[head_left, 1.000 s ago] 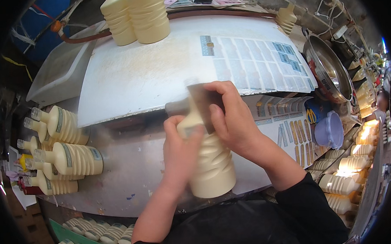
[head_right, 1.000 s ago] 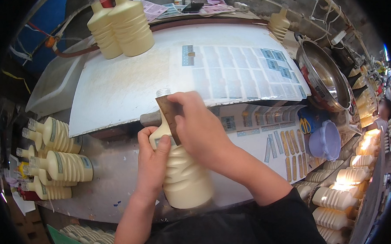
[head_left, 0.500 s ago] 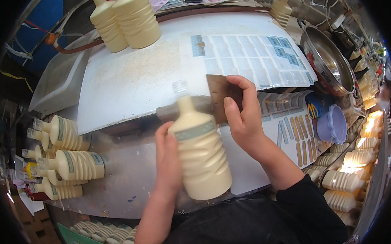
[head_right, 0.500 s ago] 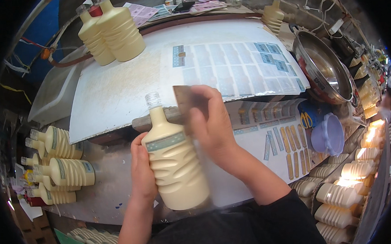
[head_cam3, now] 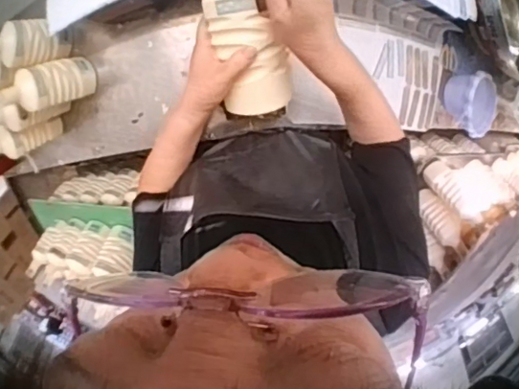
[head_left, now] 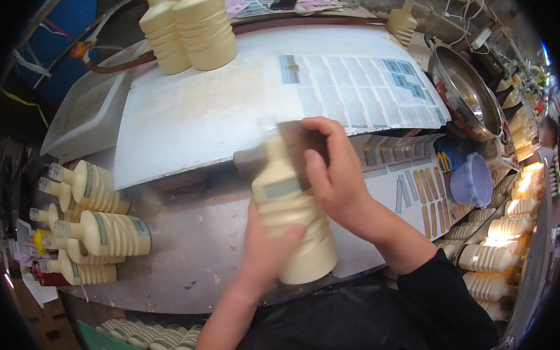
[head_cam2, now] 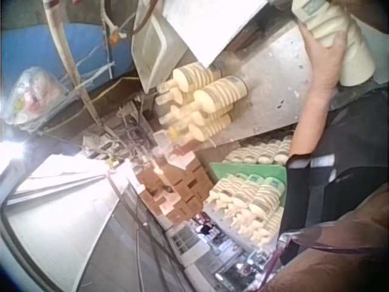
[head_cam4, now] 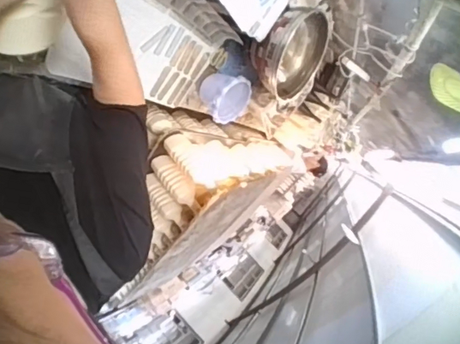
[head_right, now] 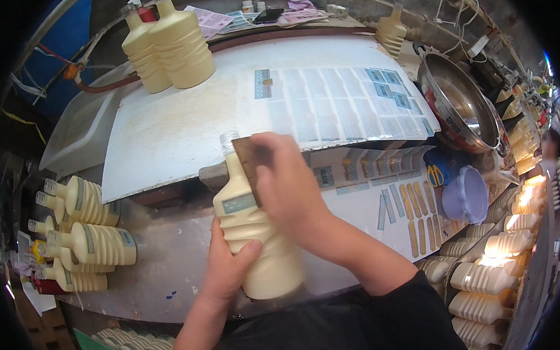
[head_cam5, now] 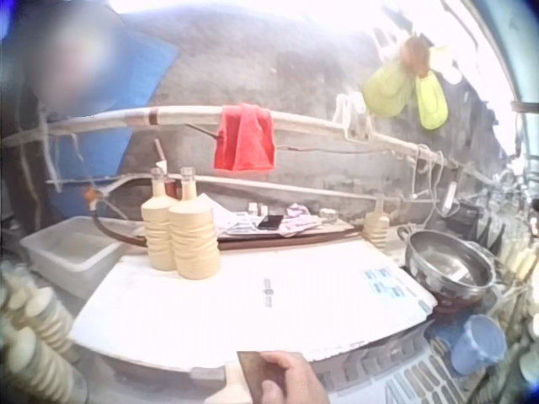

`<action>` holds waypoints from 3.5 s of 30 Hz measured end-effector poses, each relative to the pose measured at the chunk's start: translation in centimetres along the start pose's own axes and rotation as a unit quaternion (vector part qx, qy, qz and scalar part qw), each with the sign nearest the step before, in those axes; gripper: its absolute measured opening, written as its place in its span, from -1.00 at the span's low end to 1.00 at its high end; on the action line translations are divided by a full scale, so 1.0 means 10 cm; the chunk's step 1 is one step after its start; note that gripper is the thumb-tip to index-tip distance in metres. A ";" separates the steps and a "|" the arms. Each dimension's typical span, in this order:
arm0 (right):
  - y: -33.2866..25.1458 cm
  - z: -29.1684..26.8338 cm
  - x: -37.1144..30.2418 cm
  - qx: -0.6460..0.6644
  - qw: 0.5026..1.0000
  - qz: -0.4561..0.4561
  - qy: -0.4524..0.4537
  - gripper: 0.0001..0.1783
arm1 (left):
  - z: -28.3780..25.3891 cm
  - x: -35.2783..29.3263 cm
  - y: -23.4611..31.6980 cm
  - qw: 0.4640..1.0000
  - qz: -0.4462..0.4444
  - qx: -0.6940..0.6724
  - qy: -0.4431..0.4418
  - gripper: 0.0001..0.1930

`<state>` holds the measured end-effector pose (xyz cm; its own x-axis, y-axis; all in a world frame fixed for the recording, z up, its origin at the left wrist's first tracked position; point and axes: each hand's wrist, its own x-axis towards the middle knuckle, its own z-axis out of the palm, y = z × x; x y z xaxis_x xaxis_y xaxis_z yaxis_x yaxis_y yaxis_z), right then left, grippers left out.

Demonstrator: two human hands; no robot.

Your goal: The person applies rectangular labels to the neck and body of a ribbed plastic bottle. They smooth each label with a small flat tool, rotate the bottle to align edges, and place finished bottles aside. The process repeats with multiple identical bottles on a metal workbench.

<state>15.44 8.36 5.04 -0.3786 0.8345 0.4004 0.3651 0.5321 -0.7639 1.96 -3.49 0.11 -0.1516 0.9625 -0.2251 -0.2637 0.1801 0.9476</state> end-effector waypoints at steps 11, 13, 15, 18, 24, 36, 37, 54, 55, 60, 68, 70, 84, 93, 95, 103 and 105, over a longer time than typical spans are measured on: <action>-0.53 0.45 0.16 -0.071 0.992 0.051 -0.090 -0.67 | 0.13 0.12 0.14 0.947 0.167 0.272 0.026 -0.32; -0.56 0.48 0.12 -0.100 0.993 -0.021 -0.061 -0.68 | 0.18 0.11 0.23 0.963 0.123 0.241 0.020 -0.33; -0.47 0.40 0.11 -0.113 0.991 -0.042 -0.062 -0.74 | 0.17 0.12 0.18 0.968 0.150 0.201 0.020 -0.26; -0.29 0.22 0.12 -0.112 0.991 -0.005 -0.077 -0.61 | 0.10 -0.09 0.05 0.927 0.172 0.312 0.118 -0.10; 0.27 -0.05 -0.03 -0.021 1.000 0.000 -0.009 -0.56 | 0.09 -0.11 0.06 0.908 0.156 0.386 0.057 -0.02; 0.45 -0.04 -0.10 0.068 0.997 0.004 0.034 -0.58 | 0.10 -0.11 0.00 0.918 0.163 0.353 0.077 0.02; 0.42 -0.06 -0.08 0.064 0.997 0.023 0.032 -0.57 | 0.10 -0.11 0.00 0.914 0.168 0.361 0.082 0.02; -0.49 0.76 0.09 -0.200 0.976 -0.081 -0.020 -0.83 | 0.04 -0.05 -0.07 0.884 0.091 0.457 0.031 -0.30; -0.48 0.79 0.07 -0.262 0.959 -0.104 -0.027 -0.83 | 0.02 -0.05 -0.09 0.890 0.071 0.451 0.012 -0.31; -0.38 0.34 0.00 -0.184 0.975 -0.123 0.004 -0.72 | 0.18 -0.16 0.04 0.908 0.154 0.375 0.102 -0.08; 0.44 0.05 -0.09 -0.024 0.998 -0.014 0.064 -0.56 | 0.23 -0.17 0.09 0.917 0.120 0.369 0.095 0.13; 0.42 0.08 -0.10 0.024 0.998 0.002 0.058 -0.57 | 0.23 -0.19 0.09 0.917 0.111 0.368 0.107 0.11; 1.18 -1.50 0.35 0.094 0.966 0.205 0.123 -0.69 | 0.12 -0.36 -0.33 0.978 0.130 0.126 0.102 0.01; 1.54 -1.67 0.91 -0.479 0.860 0.176 0.022 -0.74 | 0.13 -0.36 -0.34 0.976 0.141 0.125 0.110 0.04; 1.54 -1.66 0.83 -0.516 0.840 0.162 -0.052 -0.76 | 0.12 -0.35 -0.35 0.976 0.136 0.128 0.109 0.03; 1.11 -1.49 0.01 -0.426 0.902 0.024 -0.073 -0.79 | 0.16 -0.38 -0.30 0.972 0.137 0.145 0.122 -0.06; 1.13 -1.46 -0.06 -0.401 0.914 -0.054 -0.006 -0.76 | 0.16 -0.37 -0.31 0.973 0.151 0.137 0.112 -0.10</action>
<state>32.18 15.94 3.56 -0.4570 0.7715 0.4426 0.8297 0.5491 -0.1005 4.90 -7.23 -1.62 -0.3953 0.9167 0.0586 0.0843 -0.0273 0.9961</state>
